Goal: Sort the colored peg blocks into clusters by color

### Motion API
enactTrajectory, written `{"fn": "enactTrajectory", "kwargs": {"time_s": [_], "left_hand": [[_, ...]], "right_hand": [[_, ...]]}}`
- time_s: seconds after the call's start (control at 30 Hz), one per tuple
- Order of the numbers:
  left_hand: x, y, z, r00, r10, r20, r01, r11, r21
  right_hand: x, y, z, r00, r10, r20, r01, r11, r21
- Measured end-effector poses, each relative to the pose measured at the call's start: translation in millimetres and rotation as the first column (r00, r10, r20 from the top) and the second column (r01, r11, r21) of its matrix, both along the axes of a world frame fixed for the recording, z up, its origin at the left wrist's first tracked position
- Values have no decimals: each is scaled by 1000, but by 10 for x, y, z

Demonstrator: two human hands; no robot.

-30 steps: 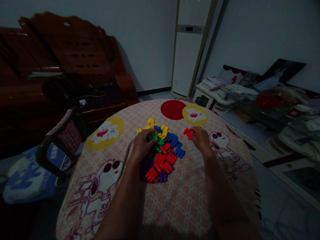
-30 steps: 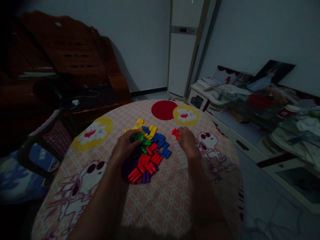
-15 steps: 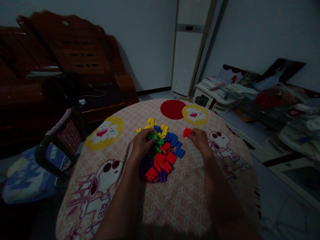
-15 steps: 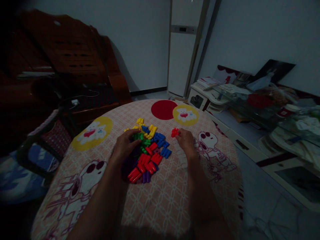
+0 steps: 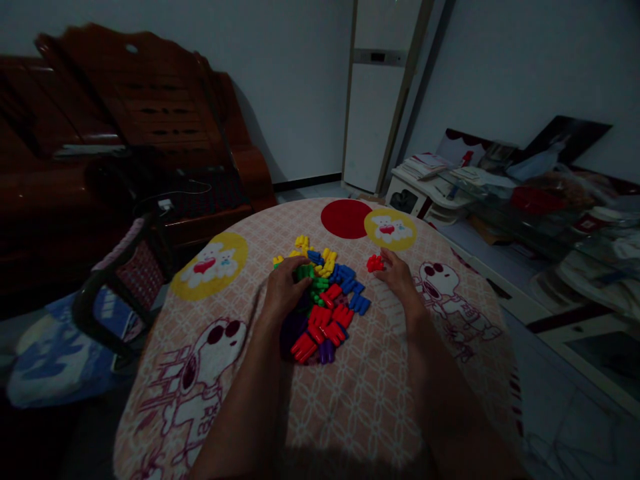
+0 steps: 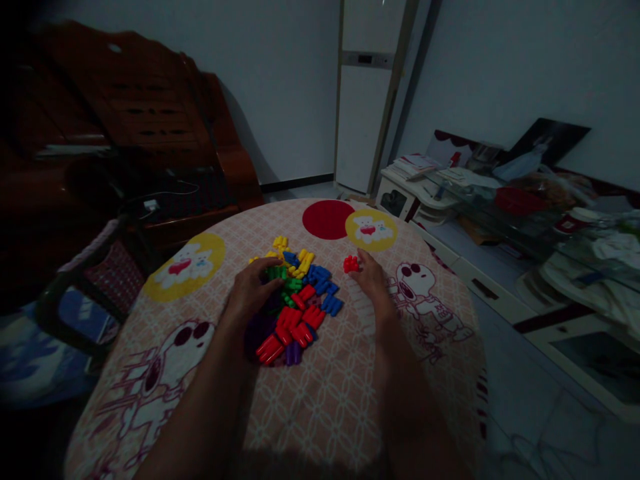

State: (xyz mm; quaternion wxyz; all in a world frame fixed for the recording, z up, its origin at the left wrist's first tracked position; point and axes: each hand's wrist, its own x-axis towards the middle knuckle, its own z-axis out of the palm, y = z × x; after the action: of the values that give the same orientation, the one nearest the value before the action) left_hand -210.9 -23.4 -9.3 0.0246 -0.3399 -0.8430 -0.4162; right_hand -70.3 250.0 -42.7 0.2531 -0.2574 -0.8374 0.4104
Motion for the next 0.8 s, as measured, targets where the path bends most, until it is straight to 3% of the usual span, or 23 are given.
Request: {"fn": "enactTrajectory", "kwargs": {"time_s": [0.13,0.3,0.47,0.6,0.7,0.8], "left_hand": [[31,29,-21,1000,-23,-13,23,1000,8],[51,45,-20,999,-31,-34,31,999,9],[69,85,-29,992,-90,-85,87,996,-37],[50,99,-94,981,-164,-104,155,984,-91],[9,73,-159,985,-127,-119,115,988,-104],[-38,35,-205,989,-61,-132,46,993,-112]], "right_hand": [[-50,25,-73,999,34,-10,-34,999,-11],[-61,-23,-35,1000,20,-8,-20,1000,13],[-55,-104,-9,997,-81,7,80,987,137],[-57,-136,-35,987,-160,-10,160,974,162],[-40,-161,-1,978,-211,1,207,960,189],[-8,-246,154,978,-208,-23,205,930,305]]}}
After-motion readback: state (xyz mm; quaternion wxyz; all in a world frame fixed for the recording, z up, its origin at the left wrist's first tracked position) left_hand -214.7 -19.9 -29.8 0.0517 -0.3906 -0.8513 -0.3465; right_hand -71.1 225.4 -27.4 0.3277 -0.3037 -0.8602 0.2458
